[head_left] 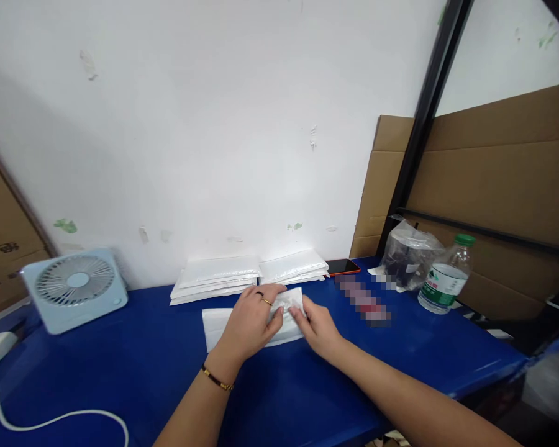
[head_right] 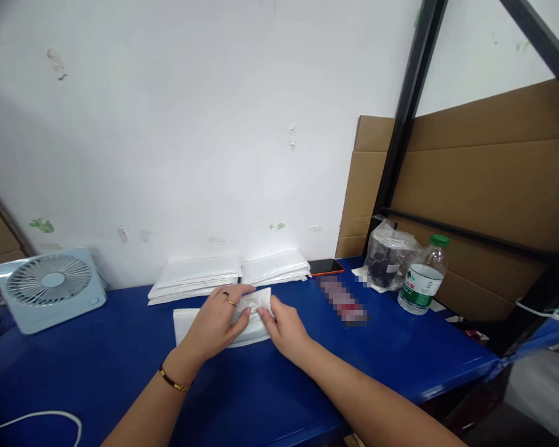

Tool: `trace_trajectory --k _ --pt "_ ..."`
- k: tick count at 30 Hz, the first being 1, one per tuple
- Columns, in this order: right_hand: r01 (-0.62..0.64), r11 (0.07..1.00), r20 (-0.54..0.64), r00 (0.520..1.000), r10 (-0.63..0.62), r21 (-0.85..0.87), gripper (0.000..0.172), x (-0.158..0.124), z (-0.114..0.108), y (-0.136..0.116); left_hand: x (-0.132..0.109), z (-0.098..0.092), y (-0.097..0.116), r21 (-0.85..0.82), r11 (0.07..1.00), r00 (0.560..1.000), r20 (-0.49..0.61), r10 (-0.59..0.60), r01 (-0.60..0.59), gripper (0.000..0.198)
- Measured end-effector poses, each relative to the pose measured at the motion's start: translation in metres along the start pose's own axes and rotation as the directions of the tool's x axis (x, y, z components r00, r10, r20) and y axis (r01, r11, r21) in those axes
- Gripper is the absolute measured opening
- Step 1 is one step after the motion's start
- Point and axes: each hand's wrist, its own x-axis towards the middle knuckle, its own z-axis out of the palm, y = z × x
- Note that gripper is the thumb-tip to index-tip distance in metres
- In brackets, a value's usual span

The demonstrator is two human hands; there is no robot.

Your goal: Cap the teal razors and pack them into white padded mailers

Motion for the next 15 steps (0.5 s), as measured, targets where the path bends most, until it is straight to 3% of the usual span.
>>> trace_trajectory --k 3,5,7,9,11,13,15 --pt "-0.192 0.953 -0.132 0.965 0.227 0.235 0.03 0.019 -0.015 0.015 -0.005 -0.003 -0.014 -0.065 0.993 0.944 -0.308 -0.117 0.102 0.037" --pt "-0.232 0.908 -0.19 0.931 0.311 0.349 0.034 0.037 -0.034 0.031 -0.008 -0.003 -0.024 -0.19 0.961 0.856 -0.443 -0.267 0.202 0.034" --pt "-0.254 0.891 -0.243 0.901 0.359 0.376 0.036 0.059 -0.058 0.052 -0.01 0.0 -0.034 -0.359 0.887 0.746 -0.495 -0.445 0.291 0.031" --pt "-0.298 0.901 -0.281 0.878 0.388 0.314 0.036 0.083 -0.08 0.072 -0.01 0.007 -0.044 -0.568 0.739 0.626 -0.439 -0.644 0.363 0.031" --pt "-0.444 0.888 -0.229 0.859 0.459 0.118 0.035 0.105 -0.096 0.09 -0.01 0.017 -0.054 -0.764 0.503 0.517 -0.264 -0.815 0.403 0.03" --pt "-0.492 0.87 -0.176 0.854 0.49 0.034 0.033 0.123 -0.103 0.103 -0.011 0.029 -0.064 -0.876 0.249 0.425 -0.057 -0.903 0.413 0.029" --pt "-0.515 0.856 -0.129 0.853 0.506 -0.041 0.031 0.138 -0.099 0.112 -0.012 0.04 -0.075 -0.92 0.064 0.352 0.083 -0.932 0.386 0.029"
